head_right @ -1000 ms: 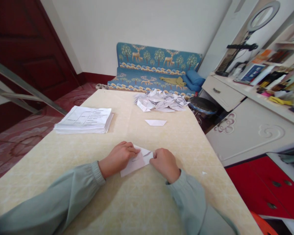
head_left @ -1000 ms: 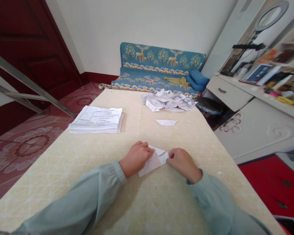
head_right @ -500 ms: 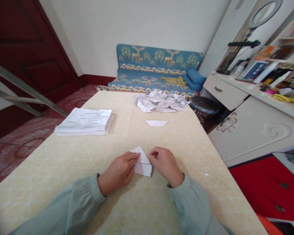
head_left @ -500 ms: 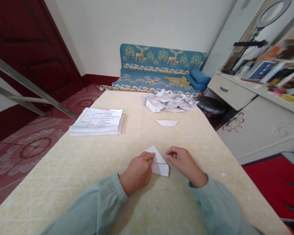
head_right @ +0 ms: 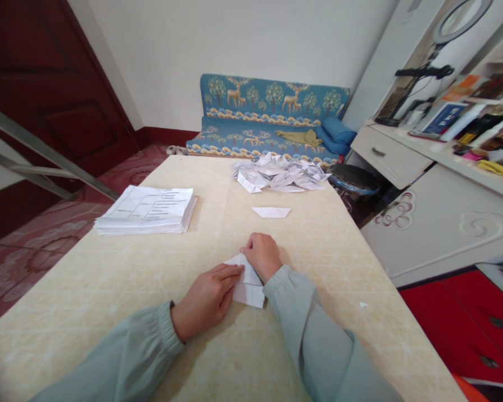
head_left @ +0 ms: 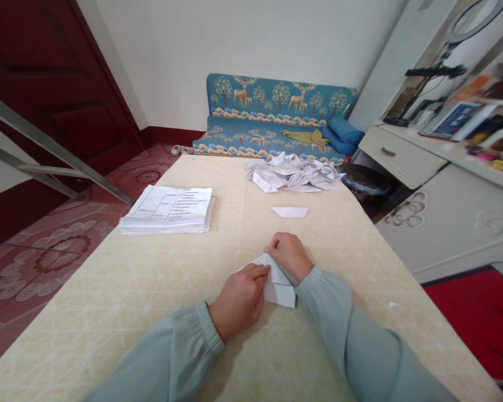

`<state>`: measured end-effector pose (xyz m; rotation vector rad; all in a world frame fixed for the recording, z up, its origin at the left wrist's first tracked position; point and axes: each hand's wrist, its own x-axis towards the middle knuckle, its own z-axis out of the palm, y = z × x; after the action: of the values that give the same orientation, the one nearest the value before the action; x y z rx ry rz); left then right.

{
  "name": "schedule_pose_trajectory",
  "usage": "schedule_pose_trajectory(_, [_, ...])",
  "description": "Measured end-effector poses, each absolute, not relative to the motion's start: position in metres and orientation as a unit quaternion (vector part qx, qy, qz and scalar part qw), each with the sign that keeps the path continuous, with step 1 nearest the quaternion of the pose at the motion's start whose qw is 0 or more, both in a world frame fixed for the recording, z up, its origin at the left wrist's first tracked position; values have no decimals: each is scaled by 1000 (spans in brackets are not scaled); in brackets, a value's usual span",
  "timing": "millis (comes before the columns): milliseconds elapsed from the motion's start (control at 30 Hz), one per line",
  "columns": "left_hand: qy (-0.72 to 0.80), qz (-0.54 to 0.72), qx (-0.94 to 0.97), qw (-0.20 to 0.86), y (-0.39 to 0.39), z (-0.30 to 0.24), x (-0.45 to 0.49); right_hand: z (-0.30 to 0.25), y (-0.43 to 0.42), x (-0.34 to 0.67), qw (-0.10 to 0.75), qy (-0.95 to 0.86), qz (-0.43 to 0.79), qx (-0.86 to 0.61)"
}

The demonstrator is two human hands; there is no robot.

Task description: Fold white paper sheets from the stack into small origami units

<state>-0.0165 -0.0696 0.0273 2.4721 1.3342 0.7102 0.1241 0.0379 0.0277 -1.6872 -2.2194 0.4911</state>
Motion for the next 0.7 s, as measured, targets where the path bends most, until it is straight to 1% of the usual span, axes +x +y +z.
schedule_pose_trajectory(133, [456, 246, 845, 131, -69, 26, -17, 25, 25, 125, 168, -790, 179, -562])
schedule_pose_trajectory(300, [462, 244, 843, 127, -69, 25, -18, 29, 14, 128, 166, -777, 165, -585])
schedule_pose_trajectory(400, [461, 243, 844, 127, -69, 24, -18, 33, 11, 133, 162, -774, 191, -582])
schedule_pose_trajectory(533, [456, 250, 845, 126, -69, 24, -18, 37, 7, 146, 117, -784, 239, -561])
schedule_pose_trajectory(700, [454, 252, 845, 125, -68, 23, -20, 50, 3, 163, 42, -815, 229, -531])
